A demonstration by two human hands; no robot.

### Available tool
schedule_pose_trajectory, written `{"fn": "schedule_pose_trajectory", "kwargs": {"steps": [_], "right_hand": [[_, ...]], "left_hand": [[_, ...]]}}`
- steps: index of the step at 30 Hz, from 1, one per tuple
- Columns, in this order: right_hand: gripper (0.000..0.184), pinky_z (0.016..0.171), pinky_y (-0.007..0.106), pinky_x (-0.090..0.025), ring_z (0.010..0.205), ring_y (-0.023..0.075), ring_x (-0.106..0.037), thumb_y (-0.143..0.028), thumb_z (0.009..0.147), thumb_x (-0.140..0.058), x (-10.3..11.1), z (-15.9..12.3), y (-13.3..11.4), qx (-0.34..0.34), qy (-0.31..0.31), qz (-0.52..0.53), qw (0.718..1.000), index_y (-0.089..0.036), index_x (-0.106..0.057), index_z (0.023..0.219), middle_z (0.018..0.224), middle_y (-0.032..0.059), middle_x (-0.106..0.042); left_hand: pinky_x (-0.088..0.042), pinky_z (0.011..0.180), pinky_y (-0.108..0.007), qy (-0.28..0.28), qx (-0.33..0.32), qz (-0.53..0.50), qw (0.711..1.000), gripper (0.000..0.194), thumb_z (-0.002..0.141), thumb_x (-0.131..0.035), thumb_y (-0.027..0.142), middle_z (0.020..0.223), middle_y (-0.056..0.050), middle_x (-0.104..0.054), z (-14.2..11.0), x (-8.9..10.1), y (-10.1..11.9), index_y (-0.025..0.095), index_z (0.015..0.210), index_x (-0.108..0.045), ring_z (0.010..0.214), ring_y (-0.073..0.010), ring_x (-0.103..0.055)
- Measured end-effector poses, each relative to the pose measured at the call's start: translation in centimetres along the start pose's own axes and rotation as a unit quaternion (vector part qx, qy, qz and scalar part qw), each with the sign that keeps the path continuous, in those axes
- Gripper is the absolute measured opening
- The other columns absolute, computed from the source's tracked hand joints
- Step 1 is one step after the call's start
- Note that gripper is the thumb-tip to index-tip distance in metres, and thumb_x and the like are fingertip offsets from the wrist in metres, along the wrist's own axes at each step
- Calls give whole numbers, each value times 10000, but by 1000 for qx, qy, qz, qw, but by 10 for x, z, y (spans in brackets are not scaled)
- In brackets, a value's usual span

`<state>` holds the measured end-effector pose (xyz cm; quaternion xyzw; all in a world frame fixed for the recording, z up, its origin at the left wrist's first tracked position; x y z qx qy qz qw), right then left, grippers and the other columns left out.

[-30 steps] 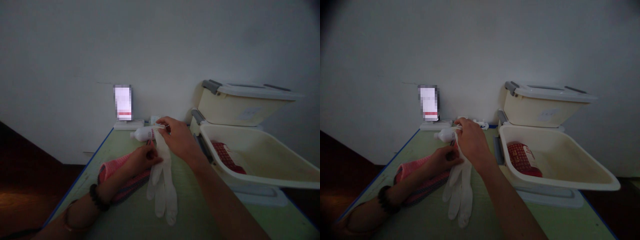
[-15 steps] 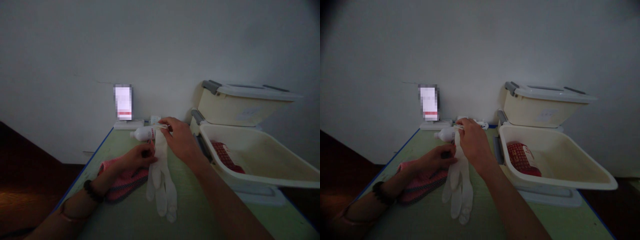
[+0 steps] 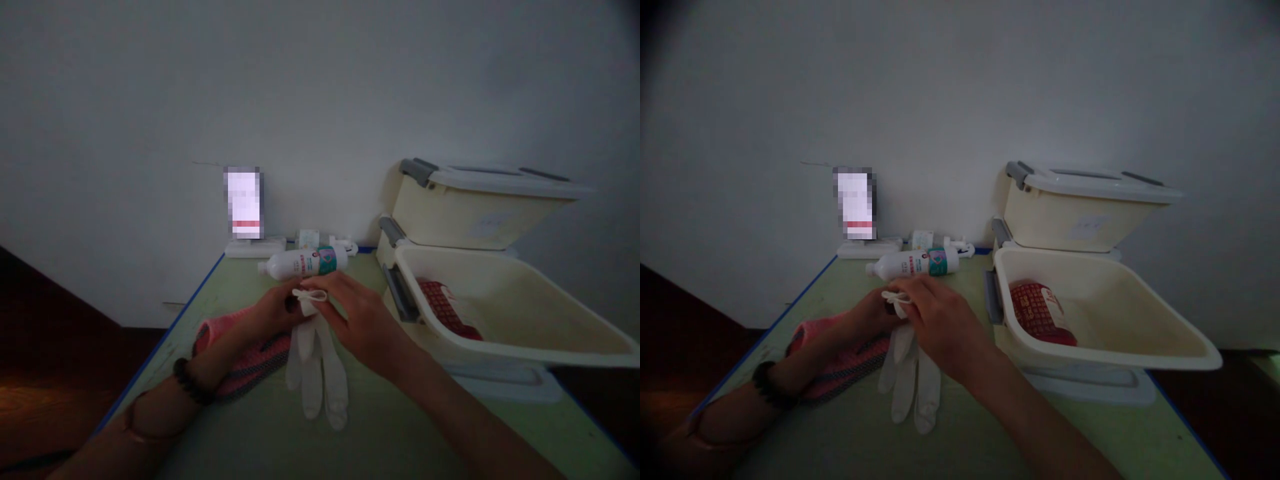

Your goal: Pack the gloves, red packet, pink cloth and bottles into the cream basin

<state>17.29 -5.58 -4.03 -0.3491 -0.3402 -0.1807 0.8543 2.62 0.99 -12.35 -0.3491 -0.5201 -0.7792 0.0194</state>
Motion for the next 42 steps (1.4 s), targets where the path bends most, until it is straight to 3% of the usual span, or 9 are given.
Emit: {"fn": "schedule_pose_trajectory", "kwargs": {"steps": [4, 12, 20, 26, 34, 39, 42], "right_hand": [[231, 873, 296, -480, 985, 148, -586, -113, 875, -485, -5, -28, -5, 42, -23, 10, 999, -163, -553, 1090, 1006, 66, -642], [190, 792, 280, -513, 839, 142, -611, -115, 873, -478, -36, -78, 0, 100, -75, -12, 992, -173, -594, 1011, 888, 49, -671], [185, 766, 290, -519, 795, 145, -610, -87, 841, -471, -34, -83, 5, 118, -56, -4, 991, -174, -597, 945, 846, 46, -675], [180, 777, 287, -516, 790, 145, -603, -74, 797, -503, -32, -87, 8, 107, -55, -2, 993, -176, -601, 908, 830, 38, -669], [150, 745, 289, -495, 748, 139, -585, -86, 801, -497, -29, -88, 7, 130, -39, -24, 990, -168, -602, 871, 790, 39, -661], [135, 729, 313, -459, 716, 144, -554, -98, 763, -524, -30, -90, 8, 163, -30, -43, 985, -164, -601, 853, 752, 22, -641], [157, 731, 321, -453, 726, 153, -551, -117, 732, -533, -33, -92, 9, 145, -66, -45, 986, -170, -607, 860, 775, 27, -645]], "left_hand": [[-483, 675, -265, -6, 10, 8, 1000, 111, 722, -552, 144, 799, -32, -651, -1, 2, 0, 149, 819, -606, 738, -164, -600], [-494, 732, -284, -34, 5, 39, 999, 201, 707, -544, 100, 830, -21, -688, 0, 6, -1, 176, 857, -653, 768, -156, -628], [-467, 775, -278, -77, -63, 86, 991, 152, 764, -541, 118, 844, -18, -657, -2, 10, 0, 194, 850, -641, 809, -151, -598], [-462, 794, -282, -114, -155, 33, 981, 257, 813, -471, 66, 928, -57, -602, -3, 6, 1, 197, 821, -693, 866, -155, -579], [-443, 874, -328, -191, -120, 9, 974, 306, 816, -497, 106, 1022, -68, -565, -5, 13, 7, 258, 950, -727, 965, -194, -544], [-421, 908, -365, -189, -146, 70, 968, 365, 821, -472, 113, 1058, -78, -539, -8, 14, 15, 259, 1089, -671, 990, -209, -519], [-410, 921, -372, -198, -143, 90, 965, 392, 821, -460, 120, 1064, -80, -532, -9, 14, 17, 260, 1139, -643, 994, -213, -513]]}}
Point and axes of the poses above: each hand's wrist, its own z-axis towards the middle knuckle, its own x-axis out of the back of the hand, y = z × x, the point moved 3 cm from there along z, towards the middle knuckle
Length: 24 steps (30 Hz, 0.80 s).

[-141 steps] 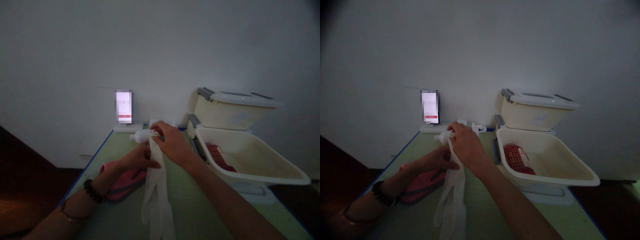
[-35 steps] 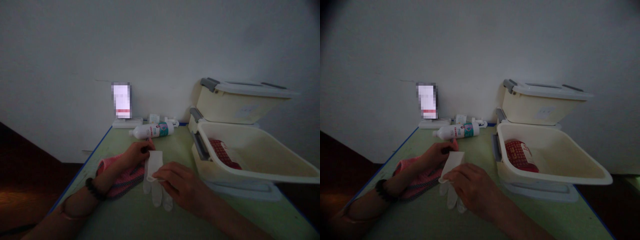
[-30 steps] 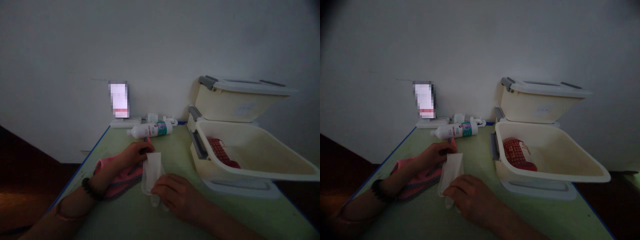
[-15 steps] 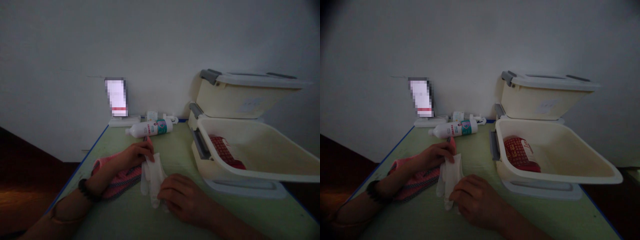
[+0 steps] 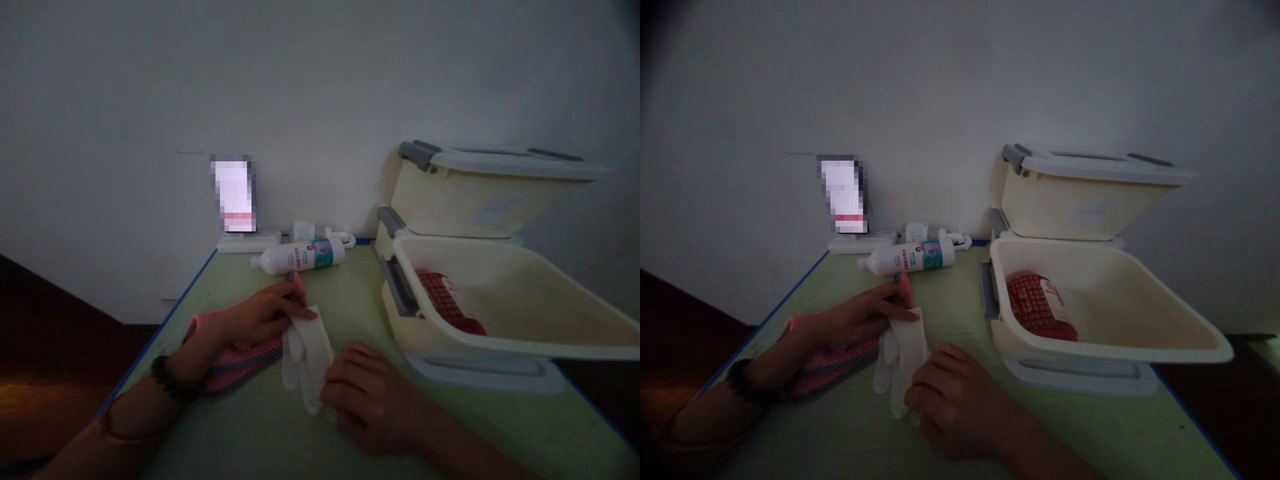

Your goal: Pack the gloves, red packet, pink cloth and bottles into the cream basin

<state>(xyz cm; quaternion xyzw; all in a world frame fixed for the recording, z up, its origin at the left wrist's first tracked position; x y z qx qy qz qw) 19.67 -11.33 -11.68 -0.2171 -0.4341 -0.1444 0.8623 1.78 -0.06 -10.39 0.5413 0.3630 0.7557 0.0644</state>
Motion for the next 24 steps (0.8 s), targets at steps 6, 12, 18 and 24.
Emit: {"fn": "schedule_pose_trajectory", "kwargs": {"steps": [6, 12, 18, 24], "right_hand": [[157, 704, 317, -473, 671, 160, -568, -132, 707, -516, 2, 4, -2, -20, -5, 33, 999, -169, -615, 824, 725, 40, -664], [190, 722, 319, -493, 710, 163, -604, -119, 823, -477, 6, 2, 1, -67, 6, 59, 996, -145, -581, 980, 766, 61, -675], [334, 890, 393, -456, 1078, 214, -529, -226, 873, -471, 3, 6, 13, -287, 89, 139, 944, -179, -433, 1202, 1204, 132, -540], [475, 902, 399, -455, 1062, 224, -565, -323, 810, -587, -9, 24, 36, -379, 45, 362, 851, -171, -438, 1235, 1226, 126, -560]], "left_hand": [[-370, 972, -361, 5, 23, -63, 998, 369, 864, -403, 224, 1188, -78, -543, -5, 2, -5, 219, 1181, -593, 1098, -240, -492], [-434, 802, -325, 68, 111, 48, 990, 248, 838, -493, 380, 920, -56, -550, 3, -4, -3, 159, 871, -600, 859, -200, -509], [-423, 597, -251, 91, 146, -107, 979, 215, 845, -495, 363, 743, -1, -525, 5, -11, -3, 160, 845, -568, 665, -138, -495], [-418, 555, -205, 211, 138, -223, 942, 173, 791, -603, 331, 719, 3, -572, 5, -5, 4, 158, 793, -599, 629, -110, -512]]}}
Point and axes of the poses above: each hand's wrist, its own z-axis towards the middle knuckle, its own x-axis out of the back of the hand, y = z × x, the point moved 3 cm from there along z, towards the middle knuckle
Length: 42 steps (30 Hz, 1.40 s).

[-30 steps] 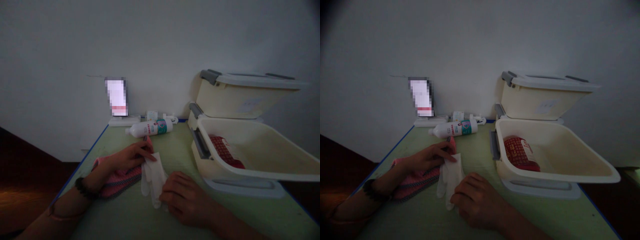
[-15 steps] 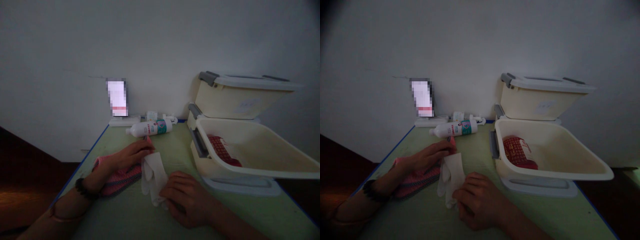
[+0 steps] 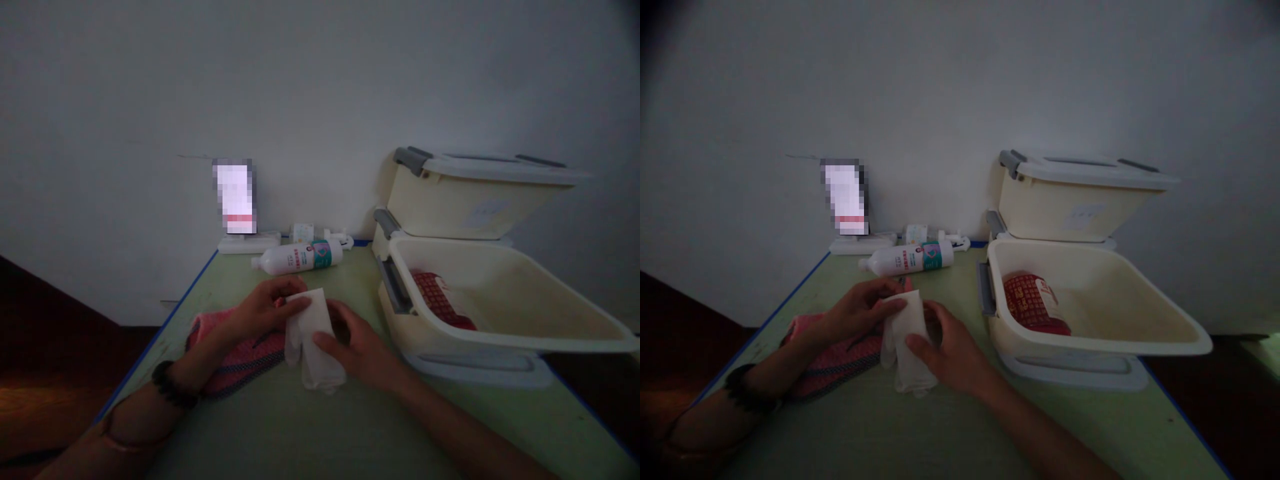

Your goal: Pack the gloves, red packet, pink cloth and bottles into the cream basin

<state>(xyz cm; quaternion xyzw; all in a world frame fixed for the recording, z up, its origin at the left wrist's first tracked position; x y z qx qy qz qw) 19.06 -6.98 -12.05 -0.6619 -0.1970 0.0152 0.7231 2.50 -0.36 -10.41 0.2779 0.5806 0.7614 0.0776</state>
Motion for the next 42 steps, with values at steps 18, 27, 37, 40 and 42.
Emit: {"fn": "schedule_pose_trajectory", "kwargs": {"steps": [18, 27, 37, 40, 42], "right_hand": [[343, 562, 245, -435, 590, 129, -563, -478, 826, -520, 0, 1, 7, -94, -9, 71, 993, -146, -608, 823, 685, 21, -625], [260, 792, 301, -427, 902, 173, -568, -365, 929, -360, 3, -6, -4, 9, 116, -35, 993, -200, -520, 1048, 960, 56, -609], [150, 685, 269, -446, 742, 142, -541, -341, 849, -522, 6, -2, -21, 68, 181, 52, 980, -193, -527, 869, 783, 10, -558], [172, 689, 267, -450, 767, 145, -556, -359, 859, -508, 5, 2, -31, 75, 190, 79, 976, -190, -533, 875, 811, 20, -573], [180, 704, 276, -457, 783, 149, -566, -367, 864, -500, 5, 4, -34, 76, 195, 97, 973, -191, -534, 881, 826, 28, -582]], "left_hand": [[-519, 570, -227, 77, 190, -366, 908, 328, 700, -726, 220, 791, -49, -680, 4, -23, -9, 122, 1000, -638, 611, -122, -609], [-493, 613, -204, 173, 90, -389, 900, 242, 697, -700, 216, 775, -16, -642, 8, -5, 23, 129, 912, -630, 659, -109, -579], [-471, 564, -203, 152, 51, -322, 933, 183, 680, -672, 236, 735, -9, -632, 32, 7, 73, 143, 829, -621, 629, -114, -581], [-462, 534, -191, 136, 35, -296, 945, 159, 674, -664, 238, 702, -5, -619, 44, 13, 90, 141, 794, -625, 596, -108, -570], [-460, 509, -193, 139, 27, -285, 948, 159, 681, -653, 264, 686, -1, -610, 48, 14, 99, 148, 784, -623, 572, -109, -564]]}}
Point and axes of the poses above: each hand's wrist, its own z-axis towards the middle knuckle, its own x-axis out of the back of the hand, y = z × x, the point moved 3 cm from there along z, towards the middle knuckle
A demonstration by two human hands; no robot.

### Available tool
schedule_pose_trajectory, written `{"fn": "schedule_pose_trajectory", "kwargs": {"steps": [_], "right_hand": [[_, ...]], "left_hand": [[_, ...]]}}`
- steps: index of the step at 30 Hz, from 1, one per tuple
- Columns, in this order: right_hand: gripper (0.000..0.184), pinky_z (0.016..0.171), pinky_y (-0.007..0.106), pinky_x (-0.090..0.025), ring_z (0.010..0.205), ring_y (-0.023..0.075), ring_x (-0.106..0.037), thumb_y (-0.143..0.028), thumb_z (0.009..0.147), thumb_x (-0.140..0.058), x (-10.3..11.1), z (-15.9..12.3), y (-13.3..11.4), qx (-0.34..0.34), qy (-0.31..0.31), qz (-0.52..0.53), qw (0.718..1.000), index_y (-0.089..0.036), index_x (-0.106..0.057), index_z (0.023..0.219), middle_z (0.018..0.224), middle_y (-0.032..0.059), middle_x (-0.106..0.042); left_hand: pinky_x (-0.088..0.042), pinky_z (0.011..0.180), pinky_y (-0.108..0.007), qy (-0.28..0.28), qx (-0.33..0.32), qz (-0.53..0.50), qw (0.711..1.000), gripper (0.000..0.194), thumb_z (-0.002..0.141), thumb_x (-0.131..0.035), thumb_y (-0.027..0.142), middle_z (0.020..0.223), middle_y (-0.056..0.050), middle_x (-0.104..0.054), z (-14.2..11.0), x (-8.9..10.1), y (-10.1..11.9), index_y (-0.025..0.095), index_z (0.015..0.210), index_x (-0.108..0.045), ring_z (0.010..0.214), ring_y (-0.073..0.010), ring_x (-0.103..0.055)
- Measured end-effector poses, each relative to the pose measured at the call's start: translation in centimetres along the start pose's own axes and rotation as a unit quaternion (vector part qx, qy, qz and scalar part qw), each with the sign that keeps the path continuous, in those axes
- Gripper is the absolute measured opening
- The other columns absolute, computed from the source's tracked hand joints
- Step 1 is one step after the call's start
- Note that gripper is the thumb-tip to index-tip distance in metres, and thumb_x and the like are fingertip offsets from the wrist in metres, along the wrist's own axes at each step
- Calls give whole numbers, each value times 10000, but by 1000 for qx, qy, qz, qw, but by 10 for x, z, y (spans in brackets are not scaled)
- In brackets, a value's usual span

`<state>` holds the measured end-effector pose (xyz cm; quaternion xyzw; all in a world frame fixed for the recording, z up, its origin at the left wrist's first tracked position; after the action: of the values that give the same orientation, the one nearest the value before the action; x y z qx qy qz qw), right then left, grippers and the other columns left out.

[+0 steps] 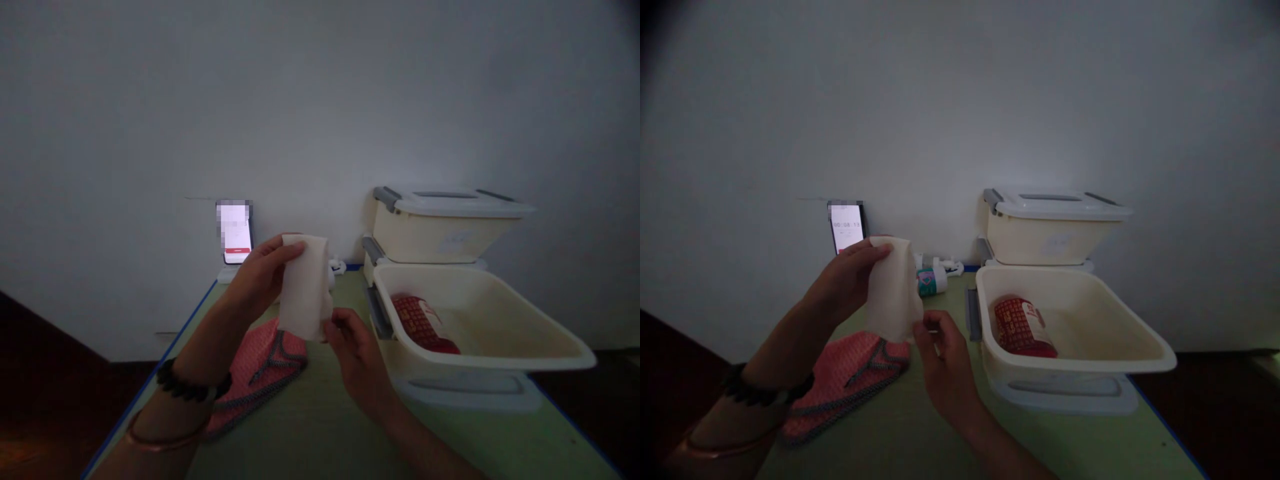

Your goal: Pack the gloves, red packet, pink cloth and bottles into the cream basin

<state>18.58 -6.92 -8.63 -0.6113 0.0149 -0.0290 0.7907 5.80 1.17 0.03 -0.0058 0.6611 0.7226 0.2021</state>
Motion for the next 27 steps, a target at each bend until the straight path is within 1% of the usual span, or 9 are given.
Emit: {"fn": "schedule_pose_trajectory", "kwargs": {"steps": [2, 5, 10, 12, 15, 18, 21, 24, 27], "right_hand": [[181, 709, 280, -468, 774, 148, -573, -371, 853, -518, -1, 0, 1, -7, 1, 25, 1000, -192, -531, 874, 810, 24, -582], [179, 678, 269, -490, 729, 135, -581, -373, 821, -562, -1, -2, 6, -26, -7, 62, 998, -199, -529, 842, 769, 5, -574], [223, 592, 261, -514, 623, 121, -597, -399, 749, -633, 4, -2, 13, -70, -15, 119, 990, -204, -531, 783, 717, -12, -601], [235, 568, 258, -512, 594, 118, -600, -393, 721, -661, 5, -2, 15, -87, -14, 135, 987, -198, -539, 770, 699, -18, -613], [222, 541, 249, -503, 556, 107, -599, -369, 712, -673, 6, -2, 17, -106, -12, 146, 983, -191, -565, 790, 700, -22, -634], [202, 510, 242, -489, 524, 102, -586, -354, 713, -672, 6, -3, 15, -98, -7, 155, 983, -193, -574, 788, 670, -25, -629], [203, 492, 243, -483, 517, 106, -572, -360, 703, -674, 5, -6, 13, -85, -6, 162, 983, -202, -564, 766, 645, -30, -609], [209, 519, 241, -479, 551, 109, -562, -360, 693, -680, 4, -9, 11, -76, -4, 141, 987, -202, -551, 738, 638, -30, -581], [189, 594, 250, -472, 620, 115, -556, -338, 703, -676, 5, -9, 13, -59, 9, 85, 995, -200, -551, 732, 668, -22, -564]], "left_hand": [[-459, 486, -195, -2, -1, 2, 1000, 169, 698, -645, 295, 666, 7, -602, 0, -5, 2, 158, 793, -617, 548, -111, -558], [-453, 465, -188, -16, 7, 10, 1000, 193, 725, -654, 317, 658, 17, -606, -4, -11, -4, 181, 855, -609, 527, -106, -553], [-409, 402, -175, -23, 9, 87, 996, 245, 779, -618, 396, 615, 22, -592, -10, -13, -12, 222, 949, -585, 466, -109, -536], [-379, 378, -161, -23, 1, 120, 993, 236, 794, -598, 401, 585, 24, -578, -10, -12, -11, 221, 948, -593, 440, -103, -515], [-355, 362, -143, -20, -29, 148, 988, 201, 801, -594, 380, 558, 29, -571, -9, -10, -5, 214, 914, -608, 421, -89, -489], [-355, 359, -139, -14, -53, 162, 985, 186, 803, -592, 361, 547, 31, -571, -8, -7, -2, 208, 906, -610, 414, -86, -482], [-345, 348, -141, -3, -59, 165, 985, 193, 798, -597, 360, 530, 35, -559, -8, -7, -1, 210, 919, -612, 393, -85, -472], [-358, 350, -152, 1, -39, 147, 988, 193, 803, -583, 372, 549, 36, -570, -11, -11, -3, 233, 934, -607, 398, -96, -489], [-380, 367, -160, 5, -14, 115, 993, 173, 806, -569, 376, 591, 40, -587, -14, -17, -8, 250, 922, -598, 425, -103, -511]]}}
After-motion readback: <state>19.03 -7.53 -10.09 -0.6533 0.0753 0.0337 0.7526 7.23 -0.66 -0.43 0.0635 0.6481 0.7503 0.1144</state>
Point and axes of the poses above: each hand's wrist, its own z-axis towards the middle knuckle, its own x-axis out of the back of the hand, y = z × x, the point moved 3 cm from there along z, towards the middle knuckle
